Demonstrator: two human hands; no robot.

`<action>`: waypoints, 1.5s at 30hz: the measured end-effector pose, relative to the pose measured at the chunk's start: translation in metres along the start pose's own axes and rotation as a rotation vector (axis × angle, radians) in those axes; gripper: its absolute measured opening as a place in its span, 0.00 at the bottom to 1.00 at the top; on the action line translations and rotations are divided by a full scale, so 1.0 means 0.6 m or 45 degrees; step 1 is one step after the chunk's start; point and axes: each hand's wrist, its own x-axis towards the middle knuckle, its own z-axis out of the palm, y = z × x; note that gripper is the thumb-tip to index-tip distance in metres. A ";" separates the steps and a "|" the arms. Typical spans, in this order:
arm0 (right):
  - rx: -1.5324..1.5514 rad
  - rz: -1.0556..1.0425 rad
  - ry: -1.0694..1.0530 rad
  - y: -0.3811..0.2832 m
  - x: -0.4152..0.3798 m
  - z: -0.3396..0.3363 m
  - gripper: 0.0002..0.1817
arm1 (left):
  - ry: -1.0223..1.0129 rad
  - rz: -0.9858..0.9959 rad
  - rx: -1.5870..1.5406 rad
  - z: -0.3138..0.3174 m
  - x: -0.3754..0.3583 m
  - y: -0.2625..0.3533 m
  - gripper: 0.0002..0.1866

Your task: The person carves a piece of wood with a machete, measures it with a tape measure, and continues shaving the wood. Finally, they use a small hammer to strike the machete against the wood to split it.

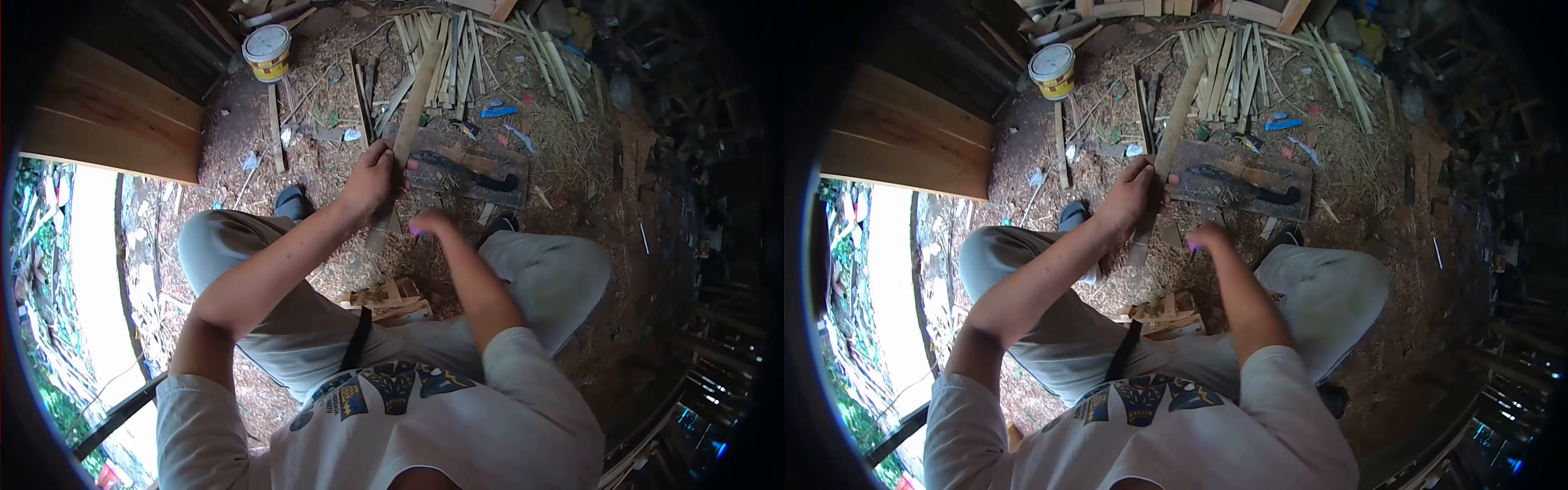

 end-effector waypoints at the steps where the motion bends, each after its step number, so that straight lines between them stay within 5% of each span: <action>1: 0.140 -0.075 0.021 -0.037 -0.047 -0.060 0.21 | -0.025 0.048 0.000 0.002 -0.012 0.010 0.15; 4: 0.325 -0.197 0.335 -0.124 -0.179 -0.251 0.22 | -0.148 0.149 -0.091 0.016 -0.048 0.050 0.14; 5: 0.444 -0.470 0.464 -0.134 -0.188 -0.299 0.21 | -0.176 0.172 -0.079 0.020 -0.054 0.061 0.14; 9: 0.624 -0.550 0.788 -0.224 -0.375 -0.477 0.20 | -0.217 0.352 -0.072 0.038 -0.077 0.104 0.14; 12: 0.861 -0.906 0.986 -0.240 -0.471 -0.492 0.20 | -0.146 0.396 -0.080 0.047 -0.097 0.130 0.13; 14: 1.435 -1.271 1.207 -0.243 -0.521 -0.437 0.19 | -0.147 0.469 -0.058 0.057 -0.118 0.137 0.13; 17: 1.597 -1.215 1.468 -0.246 -0.499 -0.390 0.22 | -0.123 0.555 0.036 0.062 -0.133 0.128 0.14; 19: 1.657 -1.316 1.402 -0.270 -0.508 -0.384 0.23 | -0.126 0.575 0.119 0.057 -0.115 0.103 0.15; 21: 1.361 -1.515 1.651 -0.281 -0.483 -0.401 0.24 | -0.074 0.561 0.226 0.047 -0.070 0.066 0.18; 35: 1.347 -1.377 1.818 -0.211 -0.488 -0.472 0.22 | -0.107 0.454 0.331 0.046 0.015 0.037 0.19; 45: 1.195 -1.206 1.933 -0.170 -0.492 -0.468 0.22 | -0.061 0.609 0.747 0.045 -0.006 0.005 0.20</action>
